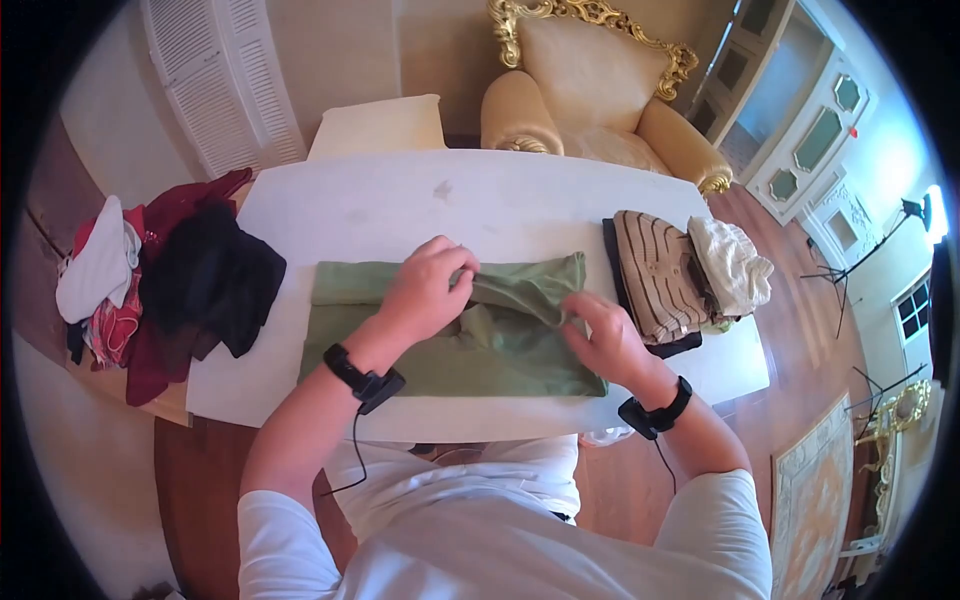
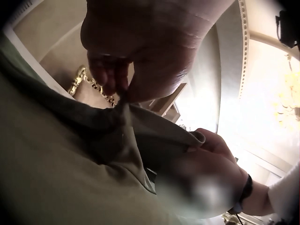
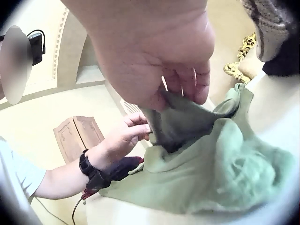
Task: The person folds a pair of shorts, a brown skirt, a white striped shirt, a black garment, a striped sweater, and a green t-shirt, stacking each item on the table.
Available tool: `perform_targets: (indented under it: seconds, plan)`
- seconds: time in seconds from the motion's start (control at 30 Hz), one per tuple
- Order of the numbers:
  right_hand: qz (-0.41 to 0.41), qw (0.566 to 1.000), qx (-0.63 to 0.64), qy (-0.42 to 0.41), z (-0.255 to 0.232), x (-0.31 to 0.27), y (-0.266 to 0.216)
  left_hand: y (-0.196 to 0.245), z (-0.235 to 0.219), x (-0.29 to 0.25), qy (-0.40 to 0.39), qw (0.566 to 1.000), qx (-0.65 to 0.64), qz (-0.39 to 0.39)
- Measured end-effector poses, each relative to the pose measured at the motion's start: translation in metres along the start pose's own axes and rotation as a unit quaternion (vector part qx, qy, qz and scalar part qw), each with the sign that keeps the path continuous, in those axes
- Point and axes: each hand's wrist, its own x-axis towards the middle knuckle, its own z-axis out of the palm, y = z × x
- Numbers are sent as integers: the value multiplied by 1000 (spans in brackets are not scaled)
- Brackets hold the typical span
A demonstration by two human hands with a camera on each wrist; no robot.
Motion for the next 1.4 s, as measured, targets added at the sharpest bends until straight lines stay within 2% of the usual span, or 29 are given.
perform_targets:
  seconds: [0.07, 0.1, 0.2, 0.23, 0.27, 0.33, 0.37, 0.47, 0.57, 0.6, 0.7, 0.8, 0.9, 1.0, 1.1, 1.3, 1.4]
  plan:
    - [-42, 989, -13, -143, -9, -6, 0, 1, -15, -8, -46, 997, 15, 54]
    - [-64, 975, -19, -213, -14, -7, -1, -3, -22, -12, -116, 989, 51, 70]
    - [-26, 987, -16, -158, -24, 6, 3, -11, -34, -16, -105, 994, 8, 37]
    - [-28, 994, -27, -100, -25, 13, 15, -17, -40, -14, -96, 994, 58, 11]
    - [76, 995, -23, -57, -25, 24, 19, -28, -44, -16, -88, 992, 96, -4]
    - [96, 992, -84, -13, -26, 45, 40, -54, -51, -19, -70, 982, 170, -30]
    - [117, 988, -102, -4, -22, 54, 53, -56, -58, -20, -136, 966, 199, -98]
    - [166, 969, -181, -23, -3, 76, 70, -67, -59, -38, -210, 904, 329, -177]
    - [183, 949, -244, -79, 17, 89, 88, -61, -64, -41, -284, 873, 298, -260]
    - [183, 943, -260, -100, 22, 91, 93, -63, -65, -43, -284, 870, 301, -268]
    - [227, 940, -240, -80, 2, 92, 86, -72, -68, -50, -277, 864, 301, -294]
    - [199, 948, -227, -103, 0, 88, 97, -75, -70, -53, -275, 863, 293, -305]
    - [144, 952, -269, -24, 14, 86, 89, -74, -70, -51, -275, 864, 291, -306]
    - [46, 966, -246, -65, 14, 82, 78, -73, -72, -50, -278, 862, 288, -310]
    - [105, 929, -326, -142, 15, 79, 89, -71, -74, -50, -279, 861, 289, -313]
    - [104, 949, -278, -110, 15, 84, 119, -74, -73, -51, -277, 860, 290, -314]
    - [202, 955, -181, -117, 0, 91, 101, -77, -75, -52, -275, 859, 292, -317]
